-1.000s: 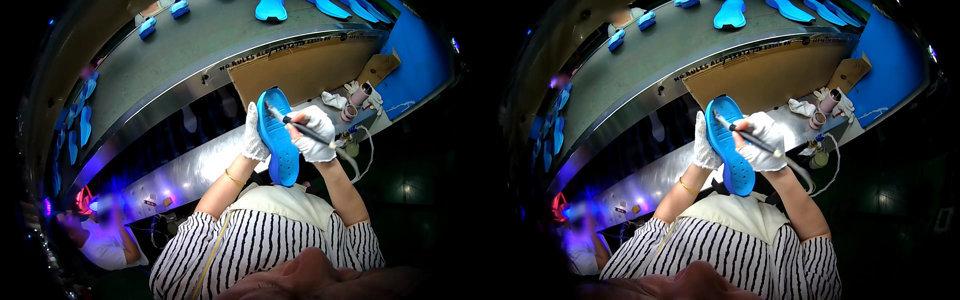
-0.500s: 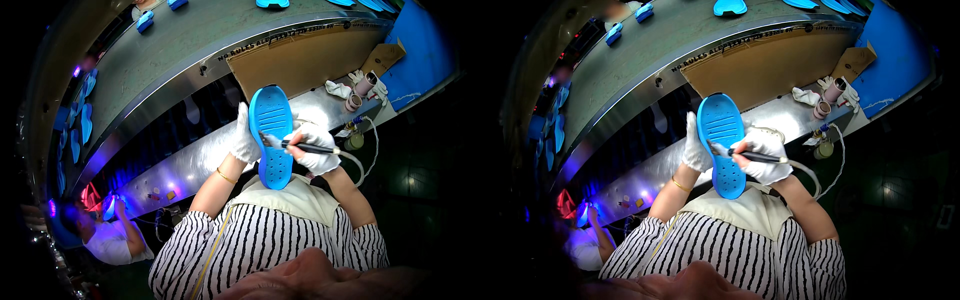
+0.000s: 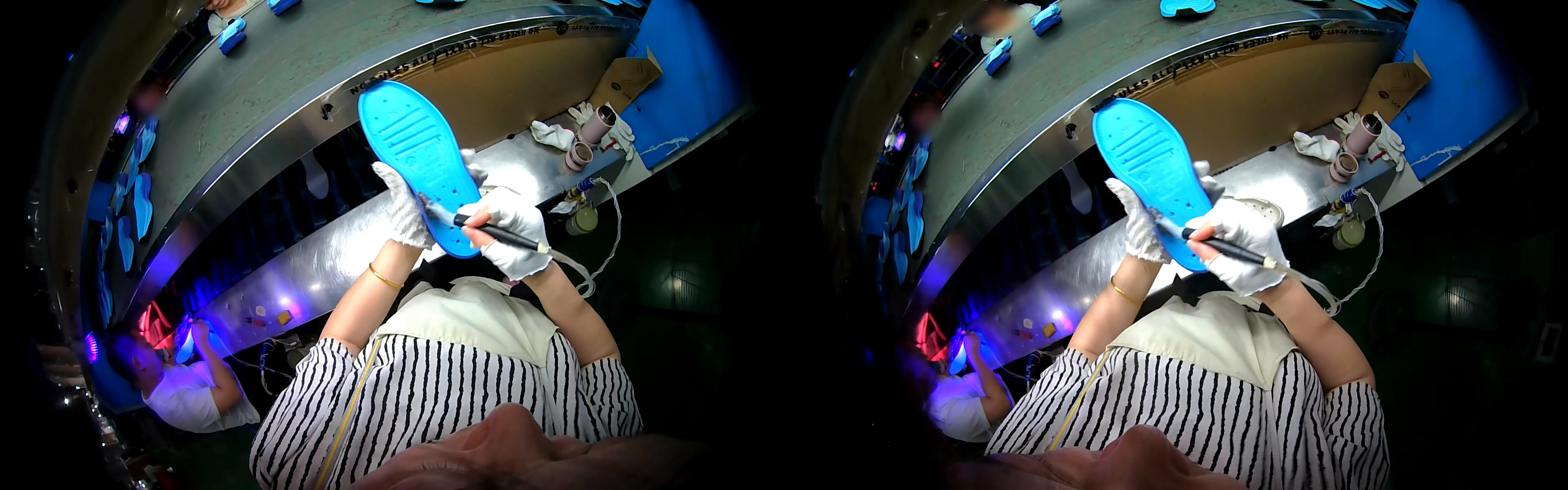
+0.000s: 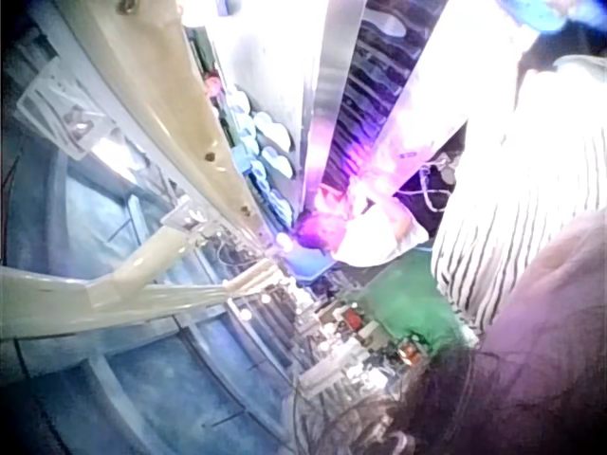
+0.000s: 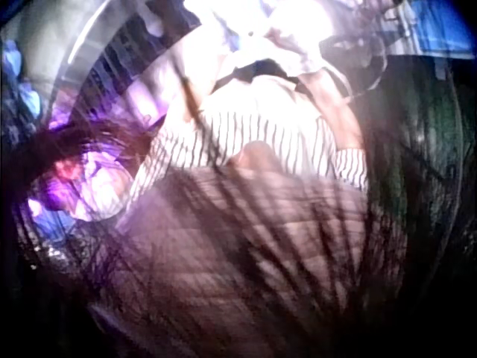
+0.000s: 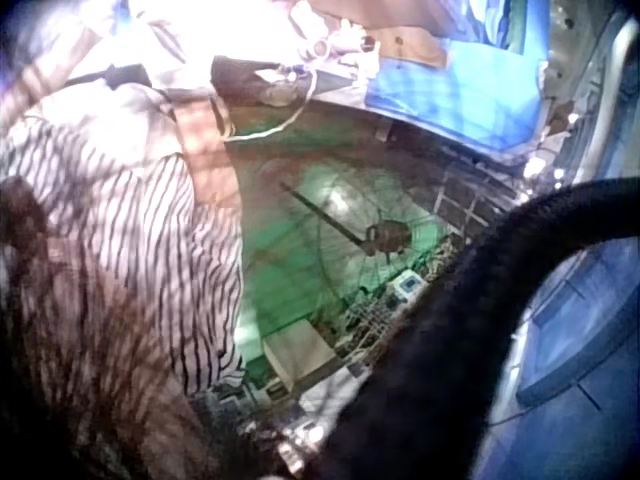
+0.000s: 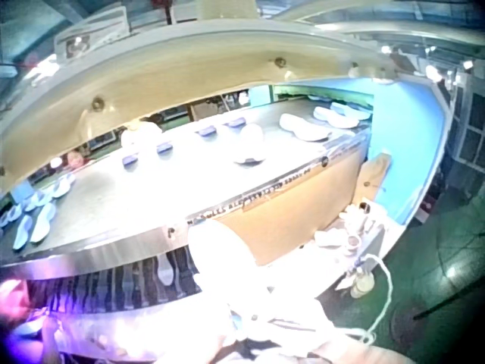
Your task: The person applies adhesive to blue shoe soles using a handheld application tool. They pick up a sole from a conveyor belt, apply the substance to the bottom surface by hand, and then place the sole back onto the belt.
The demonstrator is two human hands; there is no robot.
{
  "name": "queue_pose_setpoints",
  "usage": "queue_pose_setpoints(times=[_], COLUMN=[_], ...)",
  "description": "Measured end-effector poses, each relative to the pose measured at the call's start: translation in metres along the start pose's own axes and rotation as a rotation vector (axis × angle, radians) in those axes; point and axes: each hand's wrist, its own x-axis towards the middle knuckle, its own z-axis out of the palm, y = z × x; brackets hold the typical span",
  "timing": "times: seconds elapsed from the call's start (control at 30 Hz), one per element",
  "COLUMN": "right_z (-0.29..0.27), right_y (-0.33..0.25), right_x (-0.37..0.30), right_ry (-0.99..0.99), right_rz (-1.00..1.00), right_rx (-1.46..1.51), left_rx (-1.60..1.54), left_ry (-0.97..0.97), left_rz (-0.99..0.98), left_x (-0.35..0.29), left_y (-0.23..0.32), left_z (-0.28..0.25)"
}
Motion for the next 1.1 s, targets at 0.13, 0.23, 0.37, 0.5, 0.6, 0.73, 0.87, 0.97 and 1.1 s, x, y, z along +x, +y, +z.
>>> queue_pose_setpoints(times=[0.13,0.23,0.37,0.5,0.6,0.73,0.87,0.97,1.1], right_z=[-0.005,-0.003,0.0,-0.01,-0.016,-0.022,-0.031,-0.04,-0.028], right_y=[-0.014,0.0,-0.004,0.002,0.003,0.011,0.013,0.002,0.0], right_x=[0.003,0.0,-0.005,-0.004,-0.005,-0.003,0.0,0.004,-0.003], right_ry=[-0.073,0.081,-0.02,0.019,0.001,-0.143,-0.259,-0.286,-0.186], right_rz=[0.459,0.273,0.298,0.466,0.418,0.504,0.692,0.71,0.411], right_rx=[0.535,0.322,0.395,0.73,0.445,0.331,0.463,0.411,0.234], left_rx=[-0.054,-0.025,-0.048,-0.009,0.097,0.388,0.56,0.632,0.568], left_ry=[-0.056,-0.059,-0.292,-0.355,-0.367,-0.221,-0.22,-0.149,-0.015], left_rz=[0.064,0.171,0.17,0.162,0.098,-0.017,-0.098,-0.133,-0.285], left_x=[0.007,0.014,0.025,0.024,0.021,0.021,0.023,0.022,0.033], left_y=[0.015,0.019,0.028,0.033,0.035,0.041,0.043,0.044,0.039], left_z=[0.006,0.009,-0.002,-0.004,-0.003,0.007,0.019,0.02,0.015])
